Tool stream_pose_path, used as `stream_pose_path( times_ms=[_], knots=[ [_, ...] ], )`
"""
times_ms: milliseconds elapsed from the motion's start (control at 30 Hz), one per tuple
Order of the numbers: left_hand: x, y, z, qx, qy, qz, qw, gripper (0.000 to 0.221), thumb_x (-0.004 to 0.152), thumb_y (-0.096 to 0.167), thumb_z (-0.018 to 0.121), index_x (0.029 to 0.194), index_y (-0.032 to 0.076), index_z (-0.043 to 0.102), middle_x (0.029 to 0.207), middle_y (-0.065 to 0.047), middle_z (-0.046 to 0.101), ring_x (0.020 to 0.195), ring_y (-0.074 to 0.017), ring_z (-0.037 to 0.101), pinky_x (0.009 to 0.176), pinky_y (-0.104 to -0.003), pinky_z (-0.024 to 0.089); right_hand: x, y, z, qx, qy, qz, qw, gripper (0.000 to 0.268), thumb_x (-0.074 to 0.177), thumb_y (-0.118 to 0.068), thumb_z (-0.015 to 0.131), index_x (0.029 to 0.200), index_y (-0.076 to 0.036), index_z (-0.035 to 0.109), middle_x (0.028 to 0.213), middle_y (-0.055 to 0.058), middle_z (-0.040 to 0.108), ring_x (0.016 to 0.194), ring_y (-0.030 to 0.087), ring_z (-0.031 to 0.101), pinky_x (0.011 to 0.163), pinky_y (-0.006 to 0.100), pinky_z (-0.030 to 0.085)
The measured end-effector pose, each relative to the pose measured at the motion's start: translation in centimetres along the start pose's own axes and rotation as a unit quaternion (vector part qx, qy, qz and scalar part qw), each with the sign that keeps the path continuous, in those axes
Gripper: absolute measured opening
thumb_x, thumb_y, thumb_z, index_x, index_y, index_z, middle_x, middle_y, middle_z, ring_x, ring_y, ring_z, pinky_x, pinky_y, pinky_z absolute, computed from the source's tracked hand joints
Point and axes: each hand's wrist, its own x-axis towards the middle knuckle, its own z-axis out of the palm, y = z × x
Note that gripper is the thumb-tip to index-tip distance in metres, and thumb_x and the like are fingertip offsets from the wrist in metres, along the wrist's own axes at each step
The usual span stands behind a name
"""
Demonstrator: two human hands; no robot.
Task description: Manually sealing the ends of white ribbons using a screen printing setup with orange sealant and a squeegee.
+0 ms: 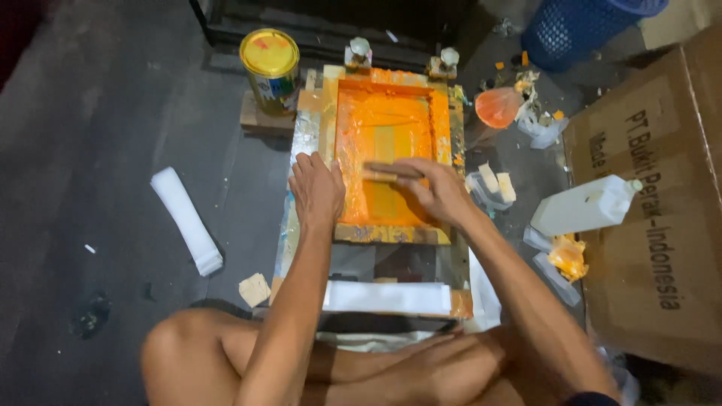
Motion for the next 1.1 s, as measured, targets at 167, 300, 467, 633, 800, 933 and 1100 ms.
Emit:
stream_pose_path(
  times_ms=[167,300,467,633,800,933,1100],
  knots=[
    [0.4,0.1,-0.1,0.007,-0.022,-0.007,1.0,0.047,0.104,0.041,0.043,0.126,0.001,0.054,0.113,-0.015,0.052,0.107,-0.0376,0.055,0.089,-0.049,0.043,6.5,5.8,1.3,-0.049,0.066,-0.035,0.996,0.033,0.095,-0.001,0.066,0.125,-0.012,0.071,0.115,0.011,0.076,0.116,0.039,0.067,0.103,0.052,0.051],
    [0.3,0.5,-0.6,-0.001,-0.028,-0.015,0.999,0.048,0.104,0.041,0.042,0.127,0.001,0.054,0.114,-0.015,0.052,0.108,-0.0374,0.055,0.09,-0.049,0.043,7.0,4.8,1.5,-0.044,0.066,-0.037,0.996,0.03,0.096,-0.002,0.066,0.122,-0.013,0.072,0.115,0.012,0.075,0.115,0.038,0.067,0.102,0.05,0.052],
    [0.3,0.2,-0.1,0.007,-0.02,-0.012,1.0,0.046,0.104,0.041,0.043,0.124,0.002,0.056,0.112,-0.015,0.053,0.108,-0.037,0.056,0.089,-0.049,0.043,3.0,2.3,2.1,-0.045,0.038,-0.021,0.998,0.035,0.093,0.005,0.063,0.122,-0.013,0.072,0.114,0.011,0.075,0.115,0.038,0.067,0.102,0.05,0.052],
    [0.0,-0.5,0.7,0.0,0.014,0.005,1.0,0.045,0.104,0.038,0.045,0.123,-0.001,0.056,0.11,-0.018,0.054,0.106,-0.0405,0.056,0.088,-0.051,0.043,-2.8,0.4,2.8,-0.011,-0.002,-0.013,1.0,0.033,0.097,-0.001,0.063,0.125,-0.017,0.073,0.113,0.009,0.076,0.114,0.037,0.068,0.101,0.049,0.053],
    [-0.1,-0.2,0.5,0.007,0.041,0.021,0.999,0.044,0.104,0.037,0.047,0.125,-0.001,0.054,0.111,-0.015,0.052,0.104,-0.0383,0.056,0.085,-0.049,0.044,-6.5,1.5,2.9,-0.019,-0.035,-0.033,0.999,0.029,0.095,0.0,0.066,0.122,-0.01,0.071,0.116,0.016,0.075,0.114,0.038,0.069,0.099,0.052,0.054],
    [0.1,-0.5,0.8,0.003,0.033,0.016,0.999,0.045,0.105,0.039,0.046,0.126,0.0,0.054,0.111,-0.014,0.051,0.106,-0.0374,0.055,0.085,-0.049,0.043,-6.2,0.0,2.5,0.001,-0.054,-0.028,0.998,0.031,0.095,0.003,0.065,0.121,-0.011,0.072,0.116,0.014,0.076,0.113,0.037,0.07,0.1,0.051,0.054],
    [0.1,-0.3,0.5,-0.001,0.014,0.004,1.0,0.045,0.105,0.04,0.045,0.127,0.002,0.053,0.113,-0.014,0.05,0.108,-0.0362,0.055,0.087,-0.048,0.043,-5.4,-1.1,1.9,0.0,-0.075,0.017,0.997,0.031,0.098,-0.001,0.061,0.125,-0.013,0.071,0.113,0.014,0.078,0.112,0.037,0.071,0.096,0.053,0.056]
  ],
)
